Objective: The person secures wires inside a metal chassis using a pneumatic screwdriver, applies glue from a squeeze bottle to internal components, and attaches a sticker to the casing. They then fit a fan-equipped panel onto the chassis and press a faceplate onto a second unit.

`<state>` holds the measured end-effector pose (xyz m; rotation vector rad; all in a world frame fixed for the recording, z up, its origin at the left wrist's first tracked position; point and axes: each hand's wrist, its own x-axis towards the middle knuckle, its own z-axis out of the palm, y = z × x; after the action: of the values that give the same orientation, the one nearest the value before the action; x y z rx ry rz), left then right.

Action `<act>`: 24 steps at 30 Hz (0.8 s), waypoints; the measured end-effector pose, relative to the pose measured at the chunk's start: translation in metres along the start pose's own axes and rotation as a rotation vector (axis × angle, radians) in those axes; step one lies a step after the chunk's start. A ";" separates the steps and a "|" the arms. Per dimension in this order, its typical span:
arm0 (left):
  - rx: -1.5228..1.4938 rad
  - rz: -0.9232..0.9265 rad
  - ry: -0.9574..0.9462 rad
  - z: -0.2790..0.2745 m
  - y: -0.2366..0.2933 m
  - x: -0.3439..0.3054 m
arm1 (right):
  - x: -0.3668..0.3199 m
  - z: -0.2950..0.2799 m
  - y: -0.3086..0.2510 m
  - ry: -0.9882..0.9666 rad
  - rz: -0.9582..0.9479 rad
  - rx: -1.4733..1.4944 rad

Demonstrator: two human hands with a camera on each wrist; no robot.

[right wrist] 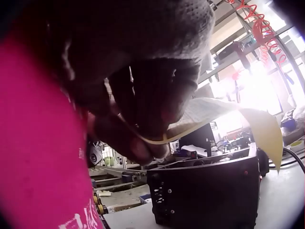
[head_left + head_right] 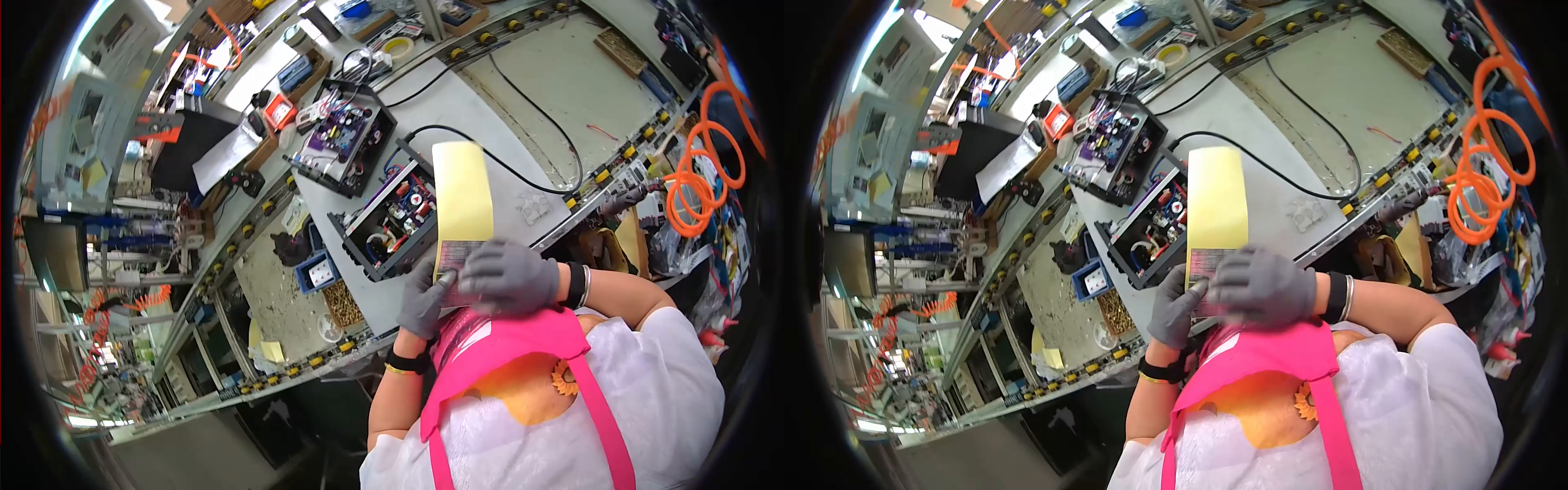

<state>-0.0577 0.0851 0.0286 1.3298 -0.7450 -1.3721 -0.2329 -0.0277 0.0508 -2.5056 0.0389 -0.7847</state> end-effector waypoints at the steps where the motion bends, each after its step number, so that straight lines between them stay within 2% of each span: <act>1: 0.029 0.034 0.042 0.002 0.000 -0.004 | 0.004 0.000 0.003 0.088 0.077 -0.032; 2: 0.066 0.072 0.084 0.005 -0.001 -0.008 | 0.008 -0.001 0.006 0.174 0.157 -0.064; 3: 0.107 0.111 0.122 0.007 -0.002 -0.012 | 0.016 -0.003 0.010 0.134 0.173 -0.009; 7: 0.283 0.174 0.259 0.010 0.004 -0.028 | 0.020 0.012 0.012 0.019 0.215 0.495; 10: 0.328 0.202 0.267 0.011 0.011 -0.036 | 0.018 0.017 0.017 -0.120 0.227 0.538; 13: 0.375 0.233 0.215 0.010 0.008 -0.042 | 0.021 0.019 0.010 -0.051 0.207 0.514; 16: 0.450 0.172 0.245 0.015 0.011 -0.045 | 0.015 0.019 0.007 -0.097 0.161 0.376; 19: 0.479 0.221 0.274 0.019 0.010 -0.045 | 0.012 0.020 0.012 -0.230 0.209 0.352; 24: 0.354 0.178 0.252 0.016 0.007 -0.045 | 0.012 0.025 0.013 -0.060 0.228 0.518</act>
<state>-0.0779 0.1219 0.0520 1.6326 -0.9357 -0.9374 -0.2077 -0.0291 0.0331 -1.9889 0.0865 -0.5409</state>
